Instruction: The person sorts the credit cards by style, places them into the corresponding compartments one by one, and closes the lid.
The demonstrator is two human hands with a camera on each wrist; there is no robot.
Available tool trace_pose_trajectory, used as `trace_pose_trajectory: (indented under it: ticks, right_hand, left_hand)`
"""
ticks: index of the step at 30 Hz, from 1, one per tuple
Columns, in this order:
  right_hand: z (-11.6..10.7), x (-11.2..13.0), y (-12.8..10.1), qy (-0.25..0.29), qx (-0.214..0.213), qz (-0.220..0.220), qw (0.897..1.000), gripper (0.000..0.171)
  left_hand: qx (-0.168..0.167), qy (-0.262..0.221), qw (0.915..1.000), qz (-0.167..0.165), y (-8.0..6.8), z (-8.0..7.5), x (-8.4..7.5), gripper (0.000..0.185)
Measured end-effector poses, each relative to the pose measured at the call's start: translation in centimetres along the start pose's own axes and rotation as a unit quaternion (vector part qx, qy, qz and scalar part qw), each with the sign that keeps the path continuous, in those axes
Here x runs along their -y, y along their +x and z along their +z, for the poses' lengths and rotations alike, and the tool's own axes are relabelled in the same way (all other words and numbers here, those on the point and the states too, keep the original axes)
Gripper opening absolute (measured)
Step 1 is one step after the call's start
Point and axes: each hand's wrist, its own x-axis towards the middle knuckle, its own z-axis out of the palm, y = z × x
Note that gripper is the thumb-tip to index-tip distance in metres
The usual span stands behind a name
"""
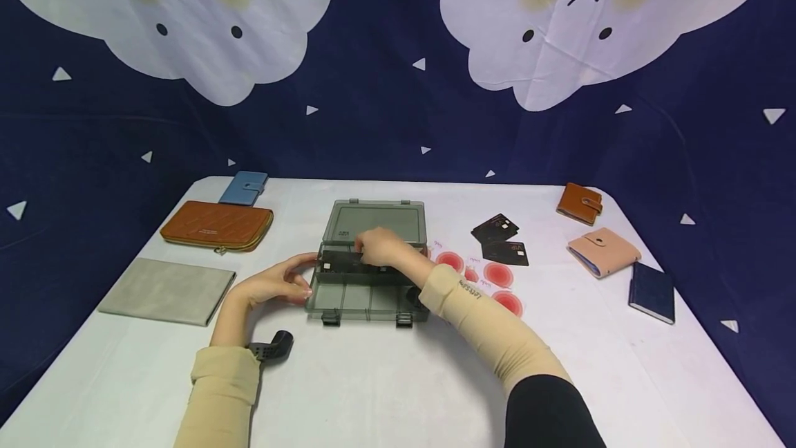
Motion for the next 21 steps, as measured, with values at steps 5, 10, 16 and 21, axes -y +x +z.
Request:
trace_pose_trajectory:
  ticks: [5, 10, 16, 21]
  right_hand:
    - [-0.1, -0.5, -0.2, 0.005, 0.051, 0.011, 0.999, 0.037]
    - [-1.1, -1.8, -0.8, 0.073, 0.047, 0.008, 0.996, 0.039]
    - [-3.6, -5.8, -2.6, 0.153, -0.040, 0.024, 0.987, 0.037]
    - [-4.3, -10.6, -4.6, 0.174, -0.086, 0.087, 0.977, 0.038]
  left_hand:
    - [-0.003, 0.001, 1.0000, -0.003, 0.1, 0.0, 0.1, 0.086]
    - [-0.007, 0.002, 1.0000, -0.006, 0.0, 0.1, 0.1, 0.085]
    - [-0.009, 0.008, 0.9999, -0.005, 0.0, 0.1, 0.1, 0.085]
    - [-0.009, 0.010, 0.9999, -0.006, 0.1, 0.0, 0.1, 0.084]
